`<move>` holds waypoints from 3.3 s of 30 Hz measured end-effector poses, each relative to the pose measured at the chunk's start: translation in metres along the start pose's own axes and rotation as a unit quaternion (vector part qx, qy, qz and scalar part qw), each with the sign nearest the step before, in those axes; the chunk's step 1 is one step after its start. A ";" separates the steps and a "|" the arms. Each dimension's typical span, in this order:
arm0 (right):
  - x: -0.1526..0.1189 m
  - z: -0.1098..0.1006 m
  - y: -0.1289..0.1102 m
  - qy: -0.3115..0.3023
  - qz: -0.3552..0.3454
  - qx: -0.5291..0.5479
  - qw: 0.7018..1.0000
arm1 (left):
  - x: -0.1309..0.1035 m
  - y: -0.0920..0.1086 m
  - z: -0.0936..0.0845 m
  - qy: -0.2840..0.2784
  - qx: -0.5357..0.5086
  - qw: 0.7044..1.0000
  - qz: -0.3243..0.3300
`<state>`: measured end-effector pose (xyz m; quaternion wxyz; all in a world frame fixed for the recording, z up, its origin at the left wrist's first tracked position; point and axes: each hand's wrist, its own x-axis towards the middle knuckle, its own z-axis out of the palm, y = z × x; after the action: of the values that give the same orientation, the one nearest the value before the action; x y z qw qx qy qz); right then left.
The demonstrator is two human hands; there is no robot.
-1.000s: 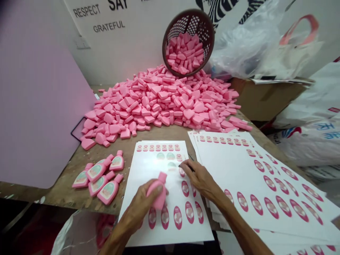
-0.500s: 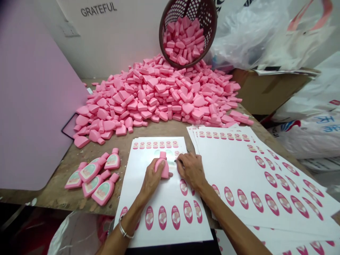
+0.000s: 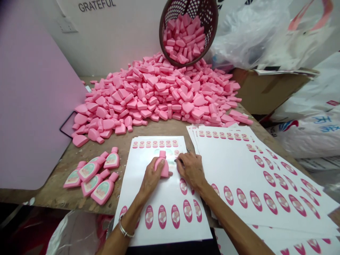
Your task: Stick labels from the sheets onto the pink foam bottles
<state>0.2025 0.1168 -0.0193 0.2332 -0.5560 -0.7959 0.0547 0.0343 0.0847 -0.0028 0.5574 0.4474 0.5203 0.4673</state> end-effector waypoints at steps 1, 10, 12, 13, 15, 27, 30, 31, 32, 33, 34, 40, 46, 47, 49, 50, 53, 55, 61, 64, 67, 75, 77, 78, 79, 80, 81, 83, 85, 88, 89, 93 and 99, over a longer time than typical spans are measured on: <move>-0.001 0.001 0.000 -0.003 0.001 0.005 1.000 | 0.000 -0.001 0.000 0.002 0.001 1.000 -0.001; 0.000 0.003 0.002 -0.003 0.017 0.040 0.999 | 0.001 -0.002 0.002 0.004 0.010 1.000 -0.005; 0.000 0.002 -0.002 0.011 -0.009 -0.002 1.000 | 0.001 -0.002 0.002 0.003 0.003 1.000 -0.009; 0.000 0.000 -0.004 0.018 -0.029 -0.025 0.999 | 0.001 -0.002 0.002 0.003 0.000 1.000 -0.011; 0.000 -0.003 -0.007 0.028 -0.069 -0.056 0.996 | 0.002 -0.001 0.002 0.004 -0.009 1.000 -0.013; -0.006 -0.013 -0.010 0.052 0.153 0.234 0.959 | 0.002 -0.003 -0.007 0.012 -0.184 0.982 -0.033; -0.002 -0.024 -0.013 0.062 0.214 0.315 0.923 | 0.000 0.001 -0.010 0.015 -0.233 0.972 -0.032; 0.000 -0.028 -0.015 0.062 0.218 0.332 0.916 | -0.002 0.004 -0.011 0.015 -0.248 0.968 -0.036; 0.001 -0.032 -0.019 0.056 0.218 0.346 0.911 | -0.005 0.007 -0.012 0.016 -0.260 0.964 -0.043; 0.002 -0.035 -0.024 0.040 0.215 0.358 0.908 | -0.007 0.011 -0.012 0.016 -0.270 0.961 -0.051; 0.002 -0.037 -0.030 0.020 0.210 0.368 0.906 | -0.010 0.015 -0.012 0.015 -0.278 0.959 -0.061; 0.000 -0.038 -0.064 -0.033 0.179 0.390 0.903 | -0.027 0.037 -0.013 0.001 -0.289 0.955 -0.067; 0.001 -0.041 -0.073 -0.039 0.170 0.404 0.898 | -0.030 0.042 -0.014 0.000 -0.295 0.953 -0.067; 0.002 -0.042 -0.074 -0.038 0.168 0.401 0.900 | -0.031 0.042 -0.014 0.002 -0.293 0.954 -0.069; 0.003 -0.043 -0.076 -0.035 0.164 0.397 0.902 | -0.031 0.043 -0.015 0.003 -0.290 0.954 -0.072; 0.003 -0.044 -0.077 -0.033 0.163 0.396 0.903 | -0.032 0.044 -0.015 0.002 -0.289 0.955 -0.071; 0.005 -0.046 -0.081 -0.027 0.168 0.394 0.903 | -0.033 0.045 -0.016 -0.001 -0.285 0.956 -0.063; 0.006 -0.046 -0.082 -0.021 0.170 0.393 0.903 | -0.033 0.045 -0.017 -0.001 -0.282 0.958 -0.060; 0.006 -0.043 -0.083 -0.005 0.155 0.377 0.913 | -0.032 0.042 -0.020 -0.005 -0.274 0.960 -0.051; 0.006 -0.042 -0.083 -0.004 0.142 0.367 0.919 | -0.032 0.042 -0.022 -0.016 -0.270 0.962 -0.036; 0.007 -0.042 -0.085 0.000 0.131 0.360 0.924 | -0.033 0.043 -0.024 -0.039 -0.259 0.965 -0.011; 0.008 -0.042 -0.075 0.041 0.044 0.197 0.979 | -0.038 0.044 -0.028 -0.064 -0.224 0.972 0.017; 0.011 -0.045 -0.070 0.073 0.048 0.127 0.988 | -0.040 0.046 -0.029 -0.065 -0.226 0.972 0.015; 0.012 -0.046 -0.070 0.073 0.063 0.128 0.987 | -0.042 0.047 -0.030 -0.065 -0.228 0.971 0.012; 0.014 -0.046 -0.072 0.053 0.078 0.154 0.984 | -0.044 0.049 -0.030 -0.070 -0.230 0.971 0.006; 0.016 -0.046 -0.075 0.016 0.089 0.195 0.977 | -0.046 0.051 -0.030 -0.079 -0.234 0.969 -0.002; 0.018 -0.044 -0.079 -0.031 0.096 0.239 0.966 | -0.049 0.053 -0.029 -0.093 -0.239 0.966 -0.016; 0.020 -0.039 -0.088 -0.098 0.106 0.302 0.942 | -0.055 0.055 -0.029 -0.125 -0.247 0.959 -0.050; 0.021 -0.030 -0.093 -0.107 0.111 0.323 0.934 | -0.063 0.054 -0.031 -0.143 -0.252 0.954 -0.074; 0.029 -0.018 -0.083 -0.068 0.121 0.305 0.942 | -0.075 0.052 -0.047 -0.109 -0.230 0.964 -0.077; 0.035 -0.013 -0.077 -0.058 0.125 0.288 0.948 | -0.078 0.052 -0.056 -0.070 -0.198 0.975 -0.077; 0.080 0.008 -0.064 -0.064 0.085 0.218 0.970 | -0.086 0.056 -0.120 0.218 0.061 0.973 -0.029; 0.169 0.068 -0.113 -0.088 0.049 0.089 0.991 | -0.068 0.043 -0.236 0.419 0.355 0.835 0.036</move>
<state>0.0298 0.2397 0.0118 0.2077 -0.5644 -0.7772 0.1850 -0.2054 0.0280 0.0368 0.0719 0.3941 0.8177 0.4133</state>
